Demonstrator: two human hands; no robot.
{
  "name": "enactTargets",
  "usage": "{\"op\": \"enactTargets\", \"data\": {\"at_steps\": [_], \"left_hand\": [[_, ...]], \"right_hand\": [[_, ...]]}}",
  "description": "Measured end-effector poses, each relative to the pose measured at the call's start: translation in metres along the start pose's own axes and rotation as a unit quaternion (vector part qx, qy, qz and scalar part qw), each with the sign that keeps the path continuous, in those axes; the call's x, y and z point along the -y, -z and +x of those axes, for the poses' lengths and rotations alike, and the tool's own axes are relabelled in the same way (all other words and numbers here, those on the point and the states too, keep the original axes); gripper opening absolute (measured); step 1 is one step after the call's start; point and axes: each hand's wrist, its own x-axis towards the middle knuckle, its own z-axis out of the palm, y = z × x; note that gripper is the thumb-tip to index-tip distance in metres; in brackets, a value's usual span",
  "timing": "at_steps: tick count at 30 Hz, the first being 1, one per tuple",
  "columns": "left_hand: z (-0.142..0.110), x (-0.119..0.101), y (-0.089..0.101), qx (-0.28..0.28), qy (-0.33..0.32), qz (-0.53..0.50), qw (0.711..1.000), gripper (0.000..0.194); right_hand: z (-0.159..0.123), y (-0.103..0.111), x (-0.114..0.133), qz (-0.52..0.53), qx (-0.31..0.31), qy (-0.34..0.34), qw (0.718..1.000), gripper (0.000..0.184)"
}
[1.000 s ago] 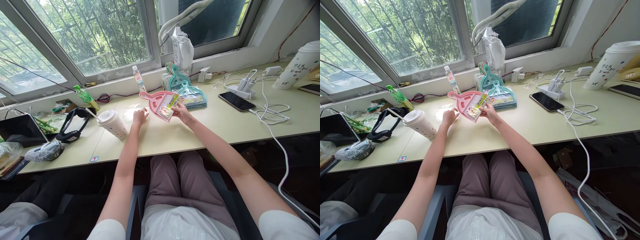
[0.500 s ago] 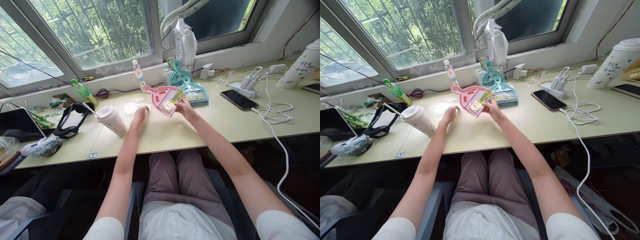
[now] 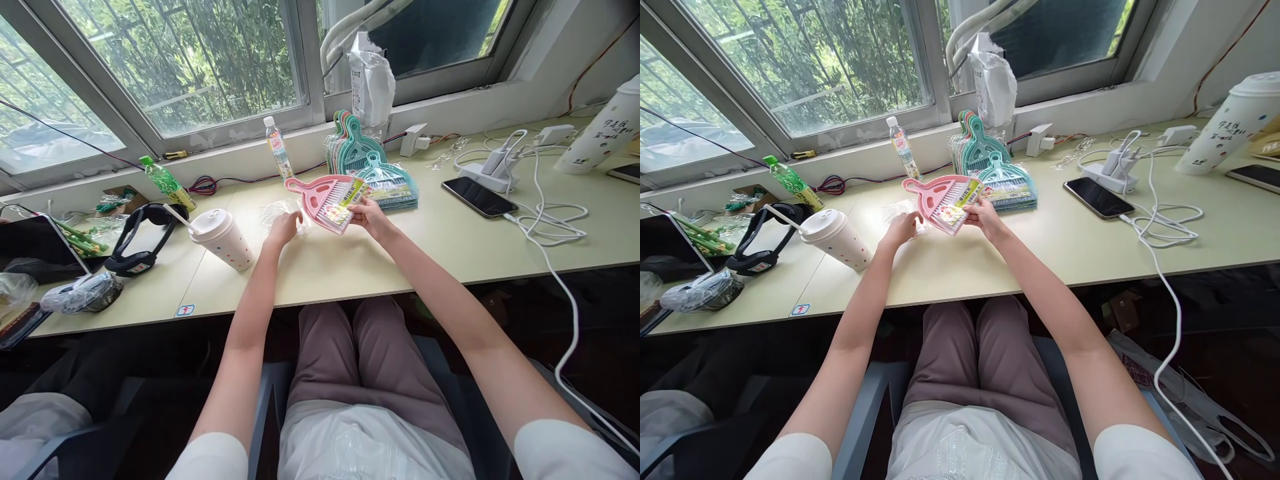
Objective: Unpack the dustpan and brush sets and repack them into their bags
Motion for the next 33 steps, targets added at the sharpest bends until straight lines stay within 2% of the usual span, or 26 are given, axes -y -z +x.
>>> {"op": "enactTargets", "data": {"at_steps": [3,10,15,18,20,26,29,33], "left_hand": [[0.0,-0.007,-0.002,0.002,0.039,0.068,0.997,0.045],[0.002,-0.021,-0.009,-0.004,0.144,0.047,0.988,0.053],[0.001,-0.021,-0.008,-0.029,0.144,0.022,0.989,0.054],[0.0,-0.02,-0.005,-0.052,0.142,0.028,0.988,0.045],[0.0,-0.019,-0.003,-0.1,0.153,0.039,0.982,0.04],[-0.003,-0.009,0.008,-0.295,0.16,0.017,0.942,0.048],[-0.005,-0.006,0.011,-0.351,0.161,-0.034,0.922,0.046],[-0.008,-0.008,0.012,-0.399,0.168,-0.104,0.895,0.042]], "right_hand": [[-0.001,-0.001,0.001,-0.006,-0.008,-0.014,1.0,0.026],[0.0,-0.003,-0.002,-0.024,-0.011,-0.018,0.999,0.031],[0.001,-0.004,-0.004,-0.043,-0.019,-0.007,0.999,0.03],[0.002,-0.003,-0.006,-0.062,-0.015,-0.001,0.998,0.029],[0.003,-0.002,-0.008,-0.071,-0.01,0.004,0.997,0.029],[0.003,-0.002,-0.01,-0.059,-0.028,0.02,0.998,0.03],[0.003,-0.001,-0.009,-0.054,-0.023,0.032,0.998,0.033],[0.002,-0.003,-0.01,-0.058,0.01,0.051,0.997,0.037]]}}
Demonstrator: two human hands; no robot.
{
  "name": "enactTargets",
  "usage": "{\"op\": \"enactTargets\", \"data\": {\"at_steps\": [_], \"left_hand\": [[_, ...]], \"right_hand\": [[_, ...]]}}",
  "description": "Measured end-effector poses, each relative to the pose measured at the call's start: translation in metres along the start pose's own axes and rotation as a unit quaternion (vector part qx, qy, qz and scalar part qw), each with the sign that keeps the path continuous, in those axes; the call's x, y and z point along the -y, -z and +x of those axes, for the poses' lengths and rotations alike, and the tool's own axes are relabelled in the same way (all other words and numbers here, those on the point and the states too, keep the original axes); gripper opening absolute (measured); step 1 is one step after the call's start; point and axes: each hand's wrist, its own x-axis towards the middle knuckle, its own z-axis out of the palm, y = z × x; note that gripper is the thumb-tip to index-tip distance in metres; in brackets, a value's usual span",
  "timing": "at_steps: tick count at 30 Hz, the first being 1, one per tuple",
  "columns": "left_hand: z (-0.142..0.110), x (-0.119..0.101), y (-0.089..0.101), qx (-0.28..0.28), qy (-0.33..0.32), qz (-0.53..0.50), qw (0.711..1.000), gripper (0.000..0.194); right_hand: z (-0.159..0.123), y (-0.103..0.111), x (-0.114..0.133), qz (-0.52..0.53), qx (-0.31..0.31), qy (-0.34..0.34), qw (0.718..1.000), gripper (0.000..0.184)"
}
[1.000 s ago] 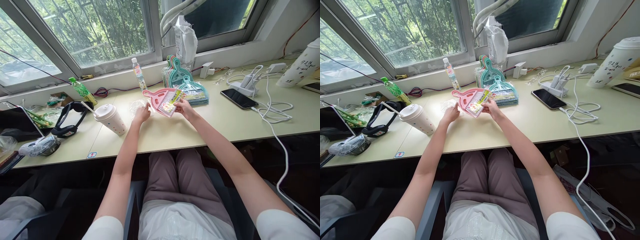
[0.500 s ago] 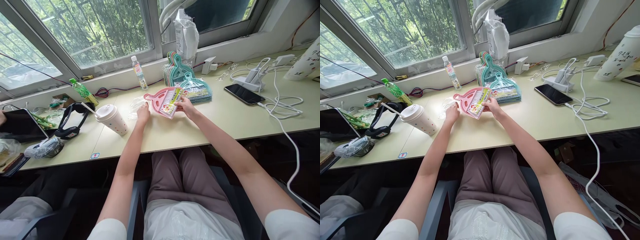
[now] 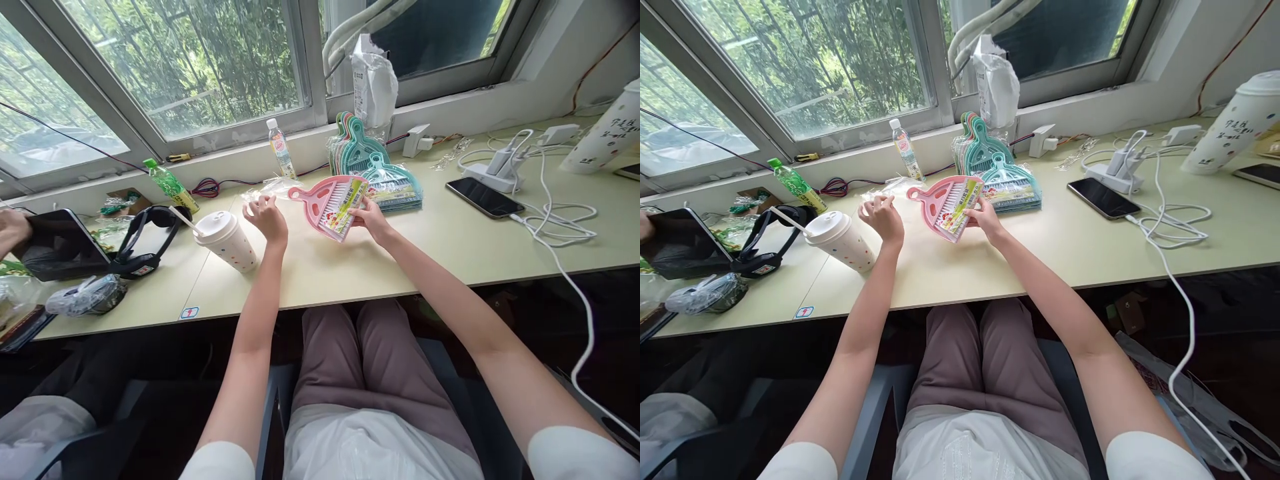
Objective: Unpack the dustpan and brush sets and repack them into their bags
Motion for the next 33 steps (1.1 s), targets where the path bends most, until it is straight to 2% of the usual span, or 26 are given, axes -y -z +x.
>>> {"op": "enactTargets", "data": {"at_steps": [5,7,10,13,15,17,20,21,23,25,27,29,33], "left_hand": [[0.0,0.0,-0.005,-0.04,0.023,-0.035,0.998,0.037],[0.003,0.001,-0.01,-0.017,0.002,-0.067,0.998,0.041],[0.004,0.001,-0.016,0.048,-0.065,-0.114,0.99,0.049],[-0.002,-0.008,-0.018,0.111,-0.118,-0.143,0.976,0.052],[-0.009,-0.017,-0.015,0.126,-0.131,-0.155,0.971,0.048],[-0.013,-0.027,-0.01,0.1,-0.097,-0.162,0.977,0.046],[-0.008,-0.03,-0.004,0.047,0.046,-0.192,0.979,0.06],[-0.003,-0.026,-0.003,0.045,0.103,-0.218,0.969,0.065],[0.007,-0.015,-0.001,0.078,0.2,-0.299,0.93,0.067],[0.015,-0.002,-0.001,0.159,0.246,-0.397,0.87,0.064],[0.018,0.006,-0.003,0.227,0.243,-0.479,0.812,0.06],[0.015,0.005,-0.005,0.258,0.224,-0.534,0.773,0.057],[0.003,-0.011,-0.011,0.296,0.196,-0.575,0.737,0.053]], "right_hand": [[-0.005,-0.008,-0.004,-0.01,0.037,0.0,0.999,0.04],[-0.006,-0.01,-0.006,-0.008,0.039,0.0,0.999,0.04],[-0.004,-0.01,-0.008,0.011,0.015,0.001,1.0,0.037],[-0.002,-0.009,-0.009,0.04,-0.03,0.003,0.999,0.034],[-0.002,-0.008,-0.008,0.059,-0.06,0.006,0.996,0.033],[-0.003,-0.008,-0.005,0.071,-0.083,0.011,0.994,0.033],[-0.005,-0.008,0.0,0.061,-0.091,0.022,0.994,0.034],[-0.006,-0.008,0.001,0.054,-0.085,0.027,0.995,0.034],[-0.007,-0.01,0.004,0.042,-0.066,0.032,0.996,0.038],[-0.008,-0.011,0.005,0.039,-0.048,0.034,0.998,0.041],[-0.009,-0.013,0.004,0.039,-0.036,0.034,0.998,0.042],[-0.009,-0.013,0.002,0.041,-0.026,0.036,0.998,0.043],[-0.009,-0.013,0.0,0.049,-0.008,0.038,0.998,0.045]]}}
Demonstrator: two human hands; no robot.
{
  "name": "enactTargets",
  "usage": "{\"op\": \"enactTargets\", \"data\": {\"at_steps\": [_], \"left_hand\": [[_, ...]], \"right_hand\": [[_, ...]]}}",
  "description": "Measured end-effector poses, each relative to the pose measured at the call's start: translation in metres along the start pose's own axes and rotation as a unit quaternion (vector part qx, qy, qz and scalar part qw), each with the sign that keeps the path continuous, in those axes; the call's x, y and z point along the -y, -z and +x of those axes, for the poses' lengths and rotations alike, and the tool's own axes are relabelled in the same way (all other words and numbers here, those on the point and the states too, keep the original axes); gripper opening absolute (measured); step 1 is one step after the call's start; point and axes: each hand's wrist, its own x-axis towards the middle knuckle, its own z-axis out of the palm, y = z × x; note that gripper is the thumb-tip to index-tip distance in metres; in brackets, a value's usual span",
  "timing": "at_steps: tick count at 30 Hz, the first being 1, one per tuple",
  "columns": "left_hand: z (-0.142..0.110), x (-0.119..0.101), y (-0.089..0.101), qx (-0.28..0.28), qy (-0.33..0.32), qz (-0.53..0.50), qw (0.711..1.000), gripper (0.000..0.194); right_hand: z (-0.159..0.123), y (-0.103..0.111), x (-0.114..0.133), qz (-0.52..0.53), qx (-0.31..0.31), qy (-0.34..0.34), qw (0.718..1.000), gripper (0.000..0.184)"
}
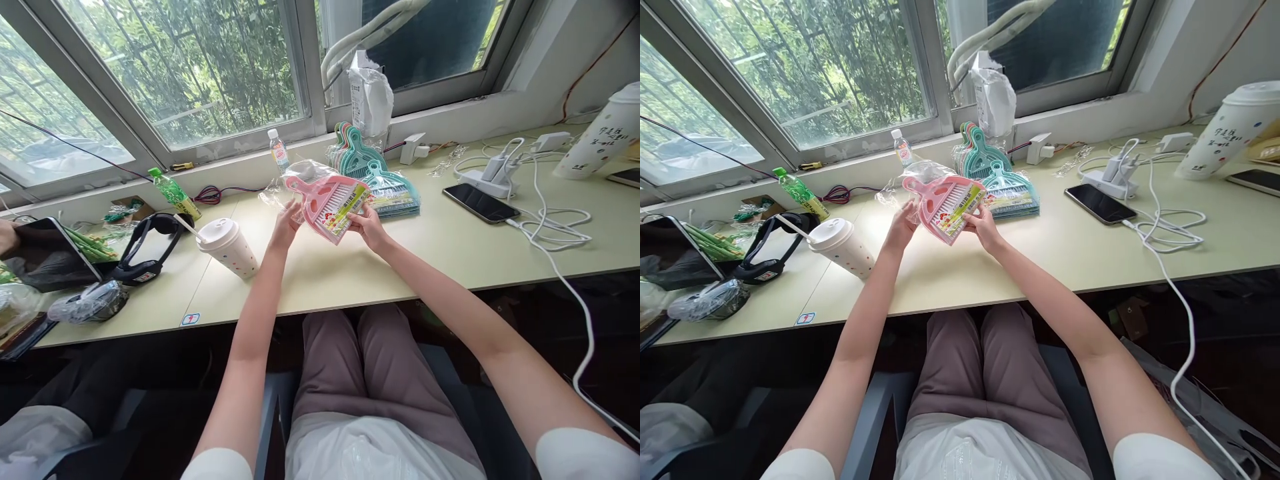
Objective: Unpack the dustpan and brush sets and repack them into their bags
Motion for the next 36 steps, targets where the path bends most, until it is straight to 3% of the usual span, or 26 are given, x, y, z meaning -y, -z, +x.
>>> {"op": "enactTargets", "data": {"at_steps": [5,14,19,24,30,36], "left_hand": [[-0.005,0.009,-0.012,0.107,0.029,-0.016,0.994,0.054],[-0.009,0.024,-0.017,0.147,0.097,0.0,0.984,0.043],[-0.011,0.029,-0.02,0.172,0.124,0.036,0.977,0.049],[-0.01,0.036,-0.019,0.241,0.125,0.034,0.962,0.064],[-0.01,0.037,-0.028,0.151,0.027,0.0,0.988,0.07],[-0.019,0.044,-0.05,0.145,0.062,-0.018,0.987,0.064]], "right_hand": [[-0.001,-0.002,0.002,-0.014,-0.016,-0.004,1.0,0.044],[-0.003,-0.004,0.005,-0.033,-0.026,0.006,0.999,0.046],[-0.005,-0.006,0.007,-0.04,-0.033,0.008,0.999,0.046],[-0.008,-0.008,0.011,-0.043,-0.041,0.026,0.998,0.048],[-0.01,-0.011,0.012,-0.058,-0.036,0.024,0.997,0.054],[-0.007,-0.009,0.009,-0.062,-0.069,0.049,0.995,0.055]]}}
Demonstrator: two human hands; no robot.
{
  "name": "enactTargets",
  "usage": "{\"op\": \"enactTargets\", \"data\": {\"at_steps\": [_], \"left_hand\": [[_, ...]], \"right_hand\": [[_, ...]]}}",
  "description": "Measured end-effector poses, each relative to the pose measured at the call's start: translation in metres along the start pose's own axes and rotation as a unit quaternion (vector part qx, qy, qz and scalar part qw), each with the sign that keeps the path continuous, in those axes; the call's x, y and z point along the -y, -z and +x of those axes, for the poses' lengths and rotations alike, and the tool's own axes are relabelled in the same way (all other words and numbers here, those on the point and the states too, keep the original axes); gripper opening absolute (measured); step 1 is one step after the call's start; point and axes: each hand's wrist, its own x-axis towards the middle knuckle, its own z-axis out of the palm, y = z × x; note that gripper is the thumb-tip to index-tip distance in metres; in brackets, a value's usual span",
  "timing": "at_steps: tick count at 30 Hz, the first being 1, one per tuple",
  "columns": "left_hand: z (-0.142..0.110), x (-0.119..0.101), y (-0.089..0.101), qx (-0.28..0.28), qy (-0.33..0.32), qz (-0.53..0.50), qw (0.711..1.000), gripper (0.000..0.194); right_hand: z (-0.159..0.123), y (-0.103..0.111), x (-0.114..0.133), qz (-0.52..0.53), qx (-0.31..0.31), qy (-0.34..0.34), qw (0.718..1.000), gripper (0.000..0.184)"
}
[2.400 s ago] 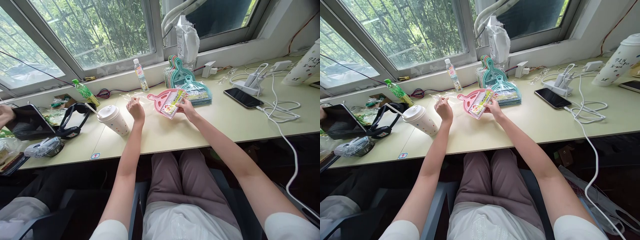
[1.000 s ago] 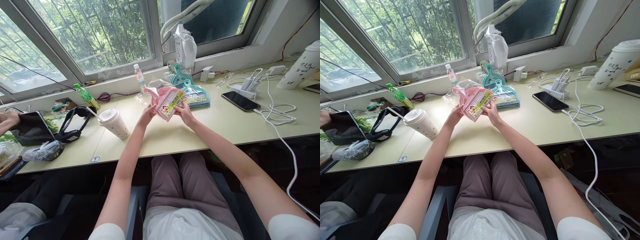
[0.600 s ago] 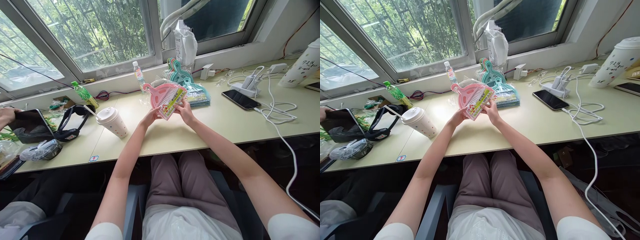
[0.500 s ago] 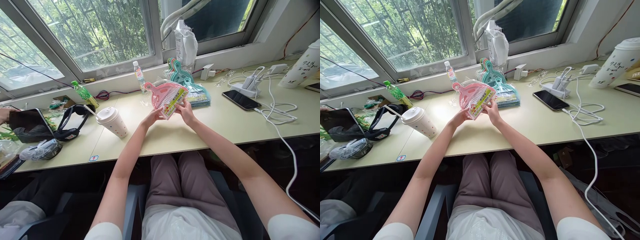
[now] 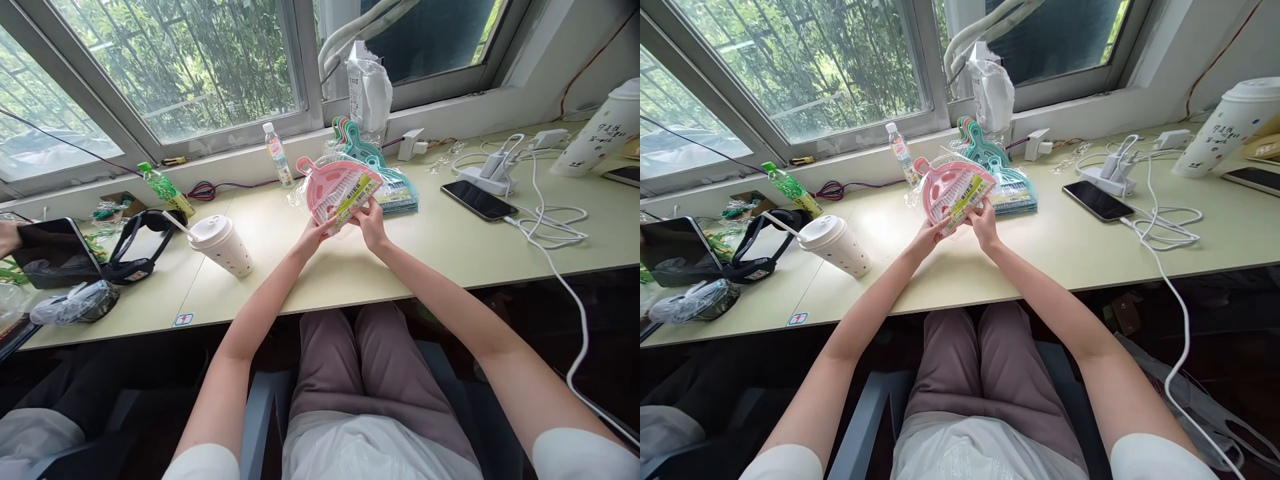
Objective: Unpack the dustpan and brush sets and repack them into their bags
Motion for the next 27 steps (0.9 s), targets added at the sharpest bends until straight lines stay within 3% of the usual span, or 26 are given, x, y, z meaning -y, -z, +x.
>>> {"op": "enactTargets", "data": {"at_steps": [5,10,16,20,24,27], "left_hand": [[0.0,0.005,-0.005,-0.001,0.025,0.004,1.0,0.068],[0.004,0.004,0.0,-0.036,-0.006,-0.006,0.999,0.056],[0.009,0.008,0.007,-0.065,-0.018,0.036,0.997,0.061],[0.006,0.007,0.005,-0.055,-0.026,0.077,0.995,0.071],[0.003,0.004,0.004,-0.037,-0.025,0.092,0.995,0.075],[0.002,0.002,0.005,-0.018,-0.021,0.093,0.995,0.073]], "right_hand": [[0.001,-0.001,-0.001,-0.018,-0.021,0.015,0.999,0.057],[-0.001,-0.002,0.001,-0.007,-0.025,0.006,1.0,0.051],[0.005,0.001,-0.006,0.017,0.015,-0.037,0.999,0.045],[0.016,0.008,-0.017,0.043,-0.043,-0.046,0.997,0.04],[0.024,0.019,-0.018,0.047,-0.119,-0.001,0.992,0.045],[0.025,0.024,-0.013,0.059,-0.14,0.019,0.988,0.049]]}}
